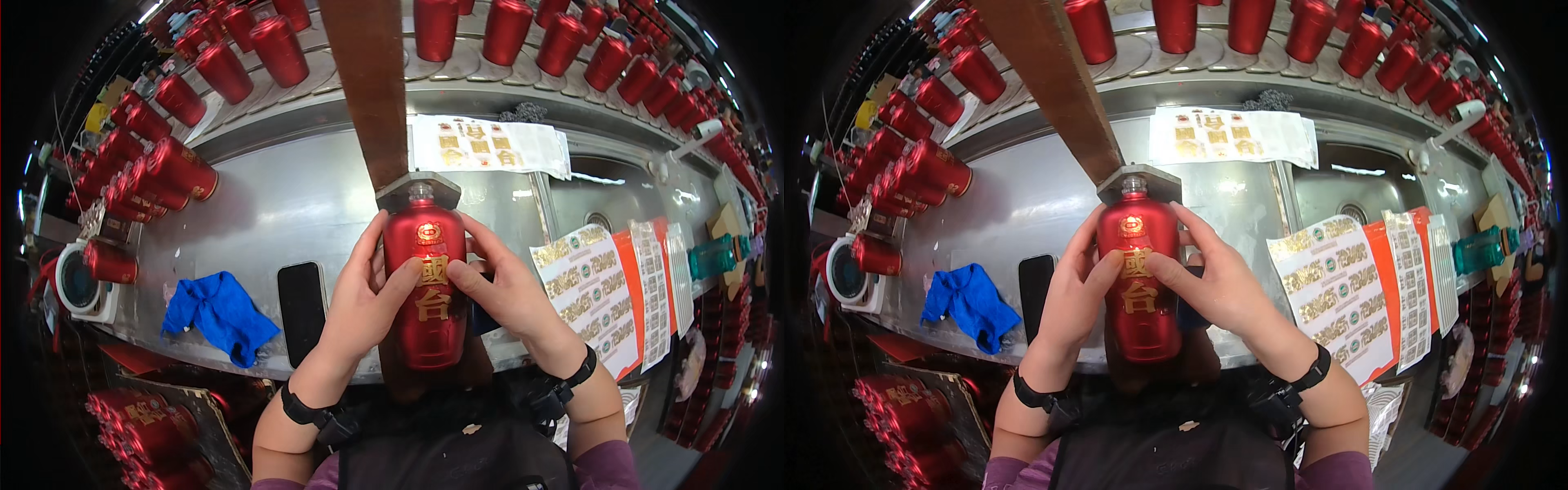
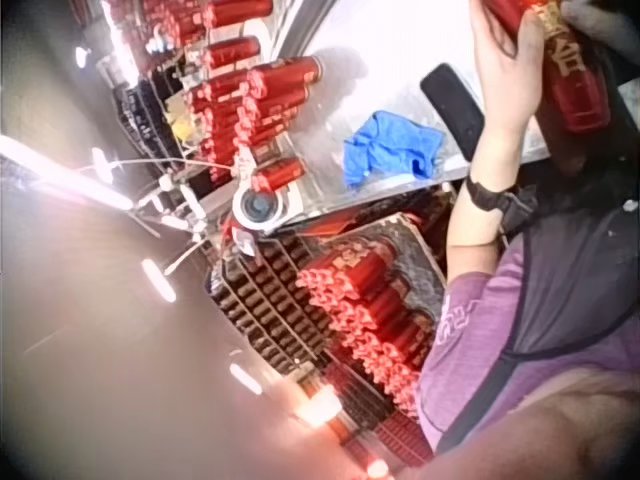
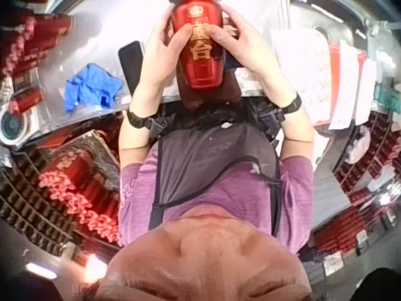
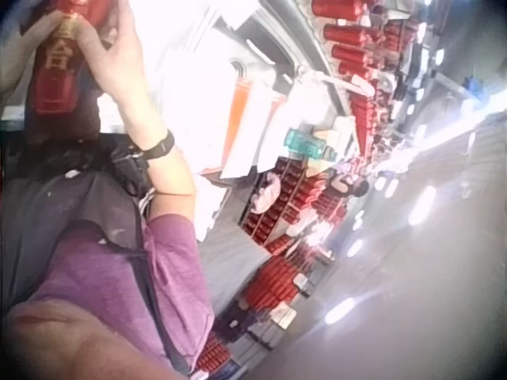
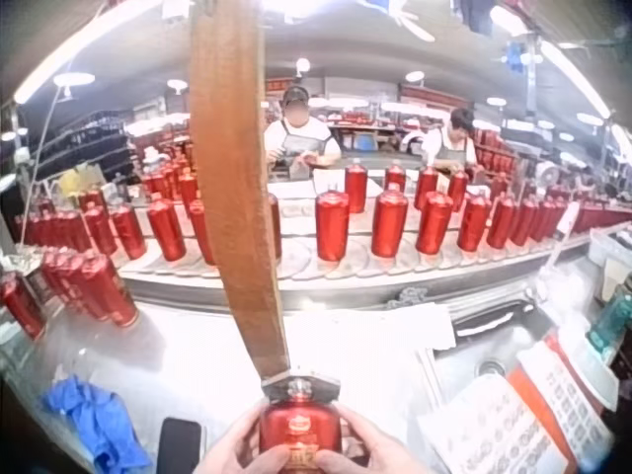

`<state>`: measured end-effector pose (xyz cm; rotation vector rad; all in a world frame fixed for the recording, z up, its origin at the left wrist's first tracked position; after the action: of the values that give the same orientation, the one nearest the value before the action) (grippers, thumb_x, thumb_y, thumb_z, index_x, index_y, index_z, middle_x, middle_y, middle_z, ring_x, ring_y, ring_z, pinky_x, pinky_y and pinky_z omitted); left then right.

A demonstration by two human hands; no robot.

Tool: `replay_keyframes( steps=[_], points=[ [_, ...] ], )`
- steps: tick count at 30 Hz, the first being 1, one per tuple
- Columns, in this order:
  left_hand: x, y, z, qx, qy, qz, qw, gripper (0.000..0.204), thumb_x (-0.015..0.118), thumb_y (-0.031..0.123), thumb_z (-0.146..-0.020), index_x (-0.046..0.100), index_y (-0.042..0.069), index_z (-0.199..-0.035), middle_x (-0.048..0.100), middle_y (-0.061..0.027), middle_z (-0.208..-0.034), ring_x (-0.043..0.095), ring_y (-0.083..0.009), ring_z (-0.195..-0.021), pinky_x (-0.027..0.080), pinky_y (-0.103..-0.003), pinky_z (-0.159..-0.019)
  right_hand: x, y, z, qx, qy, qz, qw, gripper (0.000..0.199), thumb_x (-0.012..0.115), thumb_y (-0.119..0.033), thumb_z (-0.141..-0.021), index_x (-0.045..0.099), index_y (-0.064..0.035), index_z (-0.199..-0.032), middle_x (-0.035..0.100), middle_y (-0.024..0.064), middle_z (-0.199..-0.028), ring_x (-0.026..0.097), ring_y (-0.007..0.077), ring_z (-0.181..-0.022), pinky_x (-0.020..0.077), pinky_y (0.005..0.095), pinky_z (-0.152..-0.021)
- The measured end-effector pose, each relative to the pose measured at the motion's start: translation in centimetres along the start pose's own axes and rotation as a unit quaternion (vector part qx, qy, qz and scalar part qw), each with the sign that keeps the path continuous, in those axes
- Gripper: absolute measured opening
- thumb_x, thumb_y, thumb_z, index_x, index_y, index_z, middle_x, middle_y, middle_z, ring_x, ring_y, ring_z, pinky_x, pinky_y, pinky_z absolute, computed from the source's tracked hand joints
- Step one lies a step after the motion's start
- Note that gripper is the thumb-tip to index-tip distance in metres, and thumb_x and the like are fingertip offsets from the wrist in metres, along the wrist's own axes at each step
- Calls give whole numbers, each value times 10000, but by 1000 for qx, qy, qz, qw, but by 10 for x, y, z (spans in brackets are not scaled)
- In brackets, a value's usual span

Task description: Applying decorative labels and seals to red metal liquor bottles on an assembly line.

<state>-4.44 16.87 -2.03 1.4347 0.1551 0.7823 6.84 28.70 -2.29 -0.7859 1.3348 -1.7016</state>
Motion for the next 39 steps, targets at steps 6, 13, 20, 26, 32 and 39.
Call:
replay_keyframes(
  steps=[6, 13, 20, 26, 32, 39],
  points=[
    [-1, -2, -1, 1, 12, -18, 1000, 755, 652, 125, -972, 186, -69, -1532, 520, -206, -1393, 549, -202, -1259, 452, -327, -1058, 0, 0, -4, -9, 11, 28, 1000, 756, 722, -307, -929, 352, -13, -1519, 623, 115, -1197, 561, 60, -817, 498, 242, -760],
    [-4, -1, 3, 17, -26, -96, 995, 934, 752, 241, -901, 150, -81, -1539, 487, -228, -1414, 529, -253, -1284, 431, -361, -1076, -47, -16, -22, 10, 66, -92, 993, 411, 542, -212, -1051, 502, -44, -1424, 651, 53, -1164, 592, 58, -935, 481, 221, -851],
    [-8, -7, 1, 74, -23, -137, 987, 1012, 793, 281, -849, 148, -85, -1537, 458, -239, -1432, 508, -270, -1306, 418, -369, -1085, 1, -91, -21, -89, -64, 152, 982, 336, 773, -96, -822, 677, -26, -1137, 691, 24, -973, 620, 78, -926, 499, 246, -835],
    [-11, -10, 0, 79, -13, -177, 981, 1007, 797, 288, -843, 166, -84, -1534, 458, -245, -1419, 508, -283, -1300, 414, -373, -1086, -3, -126, -42, -176, -32, 291, 940, 288, 753, -128, -808, 715, -3, -1065, 726, 109, -915, 683, 160, -822, 529, 297, -764],
    [-8, -11, -1, 93, -19, -148, 985, 1018, 800, 308, -838, 170, -80, -1537, 458, -245, -1415, 490, -289, -1315, 394, -378, -1096, -21, -139, -40, -260, 88, 418, 866, 243, 737, -85, -811, 727, -36, -1048, 671, 115, -846, 657, 258, -770, 515, 320, -717],
    [-13, -14, 33, 200, -100, -340, 914, 1559, 922, 576, -567, -118, -44, -1548, 295, -320, -1516, 440, -474, -1274, 351, -473, -1110, 13, -116, 10, -399, -35, 459, 793, 316, 727, -19, -721, 768, -115, -1019, 688, 47, -887, 629, 217, -817, 488, 339, -716]
  ],
)
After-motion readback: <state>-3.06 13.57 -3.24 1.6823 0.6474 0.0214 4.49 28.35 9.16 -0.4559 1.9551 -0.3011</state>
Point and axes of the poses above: each hand's wrist, its own z-axis away from the middle knuckle, its own x-axis out of the palm, y = z × x, the point moved 7 cm from there along -z, towards the middle knuckle
